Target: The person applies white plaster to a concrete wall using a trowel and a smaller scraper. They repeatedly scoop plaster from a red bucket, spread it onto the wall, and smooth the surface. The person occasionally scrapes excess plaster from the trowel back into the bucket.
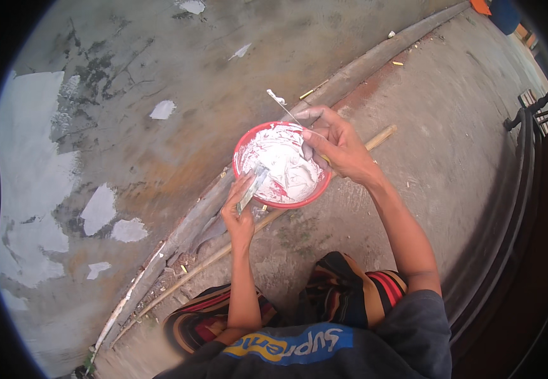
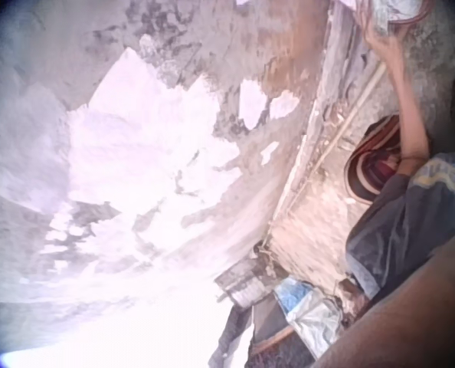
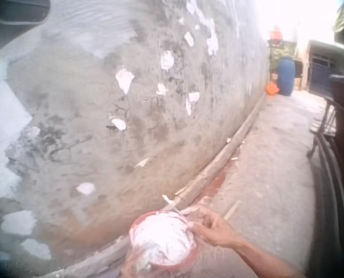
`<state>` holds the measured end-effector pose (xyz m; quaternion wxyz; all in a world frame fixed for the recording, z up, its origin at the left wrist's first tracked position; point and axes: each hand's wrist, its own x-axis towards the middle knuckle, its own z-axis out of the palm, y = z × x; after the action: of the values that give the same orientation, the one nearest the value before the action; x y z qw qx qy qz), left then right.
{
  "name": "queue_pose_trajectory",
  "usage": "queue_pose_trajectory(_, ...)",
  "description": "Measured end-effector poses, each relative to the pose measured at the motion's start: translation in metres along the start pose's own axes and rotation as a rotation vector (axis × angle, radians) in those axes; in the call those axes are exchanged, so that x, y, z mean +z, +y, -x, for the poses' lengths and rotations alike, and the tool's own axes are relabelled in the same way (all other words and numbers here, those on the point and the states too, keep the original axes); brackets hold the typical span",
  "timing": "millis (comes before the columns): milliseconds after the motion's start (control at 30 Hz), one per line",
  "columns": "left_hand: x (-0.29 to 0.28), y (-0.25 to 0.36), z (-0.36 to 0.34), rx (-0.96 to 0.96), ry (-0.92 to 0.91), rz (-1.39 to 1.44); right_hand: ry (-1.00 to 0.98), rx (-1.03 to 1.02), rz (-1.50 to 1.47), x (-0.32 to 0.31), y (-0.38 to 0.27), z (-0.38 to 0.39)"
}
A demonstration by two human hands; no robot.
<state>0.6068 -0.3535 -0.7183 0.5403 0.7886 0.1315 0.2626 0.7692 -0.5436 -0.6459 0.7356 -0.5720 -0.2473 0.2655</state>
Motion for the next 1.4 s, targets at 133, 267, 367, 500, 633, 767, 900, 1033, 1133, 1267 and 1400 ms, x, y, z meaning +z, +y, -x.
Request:
queue_pose_trajectory(133,-0.005,0.015,-0.006,0.260,0.174,-0.361,0.024,0.127,0.431,-0.011,0.075,0.008)
queue_pose_trajectory(267,-0.016,-0.006,-0.003,0.288,0.190,-0.571,-0.161,0.182,0.866,0.001,0.071,0.009)
queue_pose_trajectory(367,-0.011,-0.015,-0.005,0.136,0.122,-0.358,-0.140,0.317,0.816,-0.001,0.055,-0.005)
queue_pose_trajectory(500,-0.014,-0.027,0.000,-0.374,0.322,0.173,-0.077,0.088,0.920,0.031,0.009,0.007)
queue_pose_trajectory(633,-0.009,-0.026,-0.005,-0.267,0.488,0.338,0.360,-0.425,0.972,0.011,0.097,0.027)
queue_pose_trajectory(767,-0.014,-0.033,-0.004,-0.227,0.486,0.139,0.013,0.121,1.315,-0.013,0.106,0.023)
queue_pose_trajectory(900,-0.003,-0.027,-0.004,-0.261,0.581,-0.198,-0.051,-0.028,1.393,-0.002,0.089,0.020)
queue_pose_trajectory(1033,-0.004,-0.026,-0.006,-0.268,0.373,-0.076,-0.002,-0.149,1.285,0.007,0.069,0.021)
queue_pose_trajectory(1133,0.005,-0.020,0.003,-0.381,0.224,0.074,0.097,-0.181,1.067,0.024,0.062,0.021)
queue_pose_trajectory(1267,0.039,-0.007,0.009,-0.326,0.039,0.300,0.021,-0.254,0.788,0.052,0.051,0.013)
queue_pose_trajectory(1400,0.057,-0.006,0.020,-0.469,-0.057,0.604,-0.113,-0.368,0.784,0.067,0.063,0.017)
